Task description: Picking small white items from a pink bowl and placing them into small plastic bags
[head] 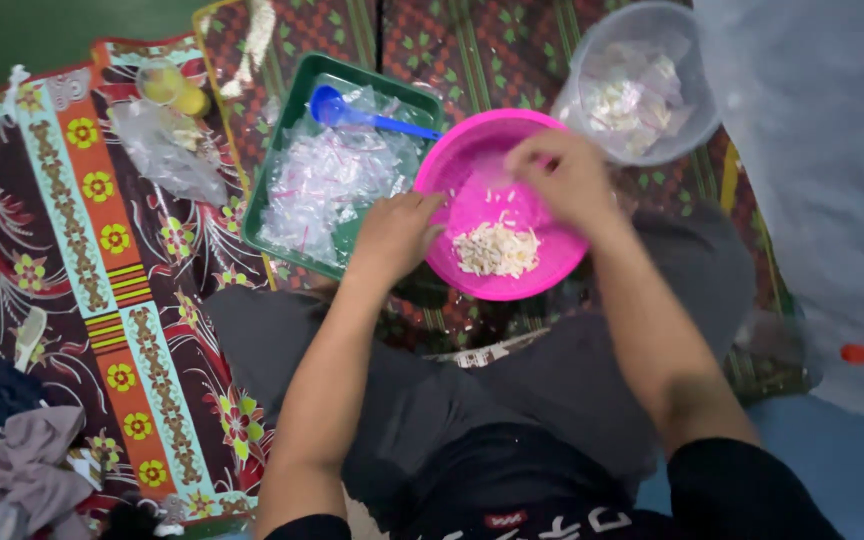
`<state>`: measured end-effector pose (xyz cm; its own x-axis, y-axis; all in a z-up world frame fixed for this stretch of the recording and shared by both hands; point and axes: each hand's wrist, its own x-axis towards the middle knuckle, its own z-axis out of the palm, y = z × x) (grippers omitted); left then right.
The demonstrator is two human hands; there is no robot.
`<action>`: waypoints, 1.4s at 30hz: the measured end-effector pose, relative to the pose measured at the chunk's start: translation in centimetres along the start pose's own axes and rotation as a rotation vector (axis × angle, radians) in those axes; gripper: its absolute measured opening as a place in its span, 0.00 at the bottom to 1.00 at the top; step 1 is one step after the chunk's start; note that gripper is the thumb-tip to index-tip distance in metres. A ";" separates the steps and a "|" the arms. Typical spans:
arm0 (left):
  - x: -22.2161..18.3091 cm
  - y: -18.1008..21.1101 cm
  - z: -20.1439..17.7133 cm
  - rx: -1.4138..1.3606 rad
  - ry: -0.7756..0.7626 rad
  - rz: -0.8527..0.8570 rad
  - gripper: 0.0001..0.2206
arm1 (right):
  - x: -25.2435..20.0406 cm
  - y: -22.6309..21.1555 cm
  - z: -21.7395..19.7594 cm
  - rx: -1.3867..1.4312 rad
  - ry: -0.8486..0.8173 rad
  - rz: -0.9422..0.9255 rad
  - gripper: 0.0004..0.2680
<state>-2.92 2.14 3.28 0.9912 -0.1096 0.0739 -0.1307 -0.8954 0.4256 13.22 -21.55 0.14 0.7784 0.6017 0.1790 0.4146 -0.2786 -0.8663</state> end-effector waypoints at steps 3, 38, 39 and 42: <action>-0.7 -0.6 1.6 0.027 -0.149 -0.031 0.14 | 0.4 1.7 -5.5 -0.101 0.223 0.024 0.07; -4.6 -15.3 12.3 0.142 -0.183 -0.667 0.26 | -2.6 2.3 -5.3 -0.575 -0.525 0.173 0.23; -4.4 -15.2 12.0 0.157 -0.159 -0.605 0.24 | -2.5 1.8 -5.5 -0.586 -0.524 0.192 0.23; -4.4 -15.5 11.4 0.109 -0.056 -0.498 0.19 | -2.5 1.0 -5.8 -0.603 -0.527 0.204 0.23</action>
<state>-5.04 11.61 -13.92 0.9327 0.3216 -0.1635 0.3576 -0.8843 0.3004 14.43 -27.67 1.54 0.6046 0.7265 -0.3267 0.5880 -0.6837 -0.4322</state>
